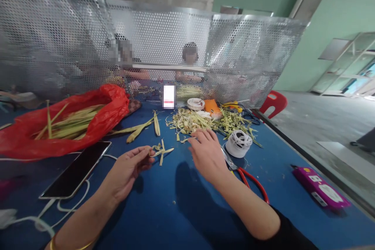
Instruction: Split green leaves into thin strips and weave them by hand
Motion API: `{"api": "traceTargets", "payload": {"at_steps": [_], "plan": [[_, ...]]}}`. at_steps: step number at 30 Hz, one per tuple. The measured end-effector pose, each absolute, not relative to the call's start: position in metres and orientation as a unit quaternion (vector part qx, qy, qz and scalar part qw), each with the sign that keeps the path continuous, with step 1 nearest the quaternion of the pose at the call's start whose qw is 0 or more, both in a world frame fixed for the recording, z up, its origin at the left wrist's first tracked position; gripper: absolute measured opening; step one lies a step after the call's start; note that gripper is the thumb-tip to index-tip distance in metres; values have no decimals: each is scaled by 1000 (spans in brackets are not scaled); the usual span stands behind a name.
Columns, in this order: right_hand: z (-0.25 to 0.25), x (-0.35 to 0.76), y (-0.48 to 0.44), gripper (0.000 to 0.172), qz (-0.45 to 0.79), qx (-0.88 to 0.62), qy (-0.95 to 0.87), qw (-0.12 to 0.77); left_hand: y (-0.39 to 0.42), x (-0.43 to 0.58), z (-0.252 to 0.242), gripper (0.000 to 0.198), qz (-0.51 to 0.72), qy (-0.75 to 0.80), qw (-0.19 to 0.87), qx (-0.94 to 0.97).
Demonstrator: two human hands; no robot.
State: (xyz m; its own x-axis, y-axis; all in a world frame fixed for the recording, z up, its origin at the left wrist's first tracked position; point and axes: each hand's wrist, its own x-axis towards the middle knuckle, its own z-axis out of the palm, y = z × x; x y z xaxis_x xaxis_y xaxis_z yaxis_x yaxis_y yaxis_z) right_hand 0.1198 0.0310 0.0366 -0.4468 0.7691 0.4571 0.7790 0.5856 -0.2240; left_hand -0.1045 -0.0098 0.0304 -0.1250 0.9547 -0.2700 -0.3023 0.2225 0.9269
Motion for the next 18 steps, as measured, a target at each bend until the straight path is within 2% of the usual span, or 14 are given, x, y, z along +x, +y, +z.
{"api": "traceTargets", "payload": {"at_steps": [2, 4, 7, 9, 13, 18], "plan": [[40, 101, 27, 16, 30, -437, -822, 365, -10, -102, 29, 23, 559, 506, 579, 310], [38, 81, 21, 11, 173, -426, -779, 426, -12, -97, 27, 21, 575, 484, 573, 328], [31, 58, 12, 12, 425, -430, -660, 446, -16, -90, 25, 17, 590, 461, 569, 341], [27, 50, 7, 16, 517, -428, -591, 447, -18, -85, 24, 14, 595, 459, 559, 350], [22, 45, 1, 17, 594, -415, -494, 481, -20, -78, 21, 10, 596, 462, 540, 372], [18, 42, -2, 14, 624, -421, -426, 502, -19, -75, 16, 11, 606, 474, 528, 359]]}}
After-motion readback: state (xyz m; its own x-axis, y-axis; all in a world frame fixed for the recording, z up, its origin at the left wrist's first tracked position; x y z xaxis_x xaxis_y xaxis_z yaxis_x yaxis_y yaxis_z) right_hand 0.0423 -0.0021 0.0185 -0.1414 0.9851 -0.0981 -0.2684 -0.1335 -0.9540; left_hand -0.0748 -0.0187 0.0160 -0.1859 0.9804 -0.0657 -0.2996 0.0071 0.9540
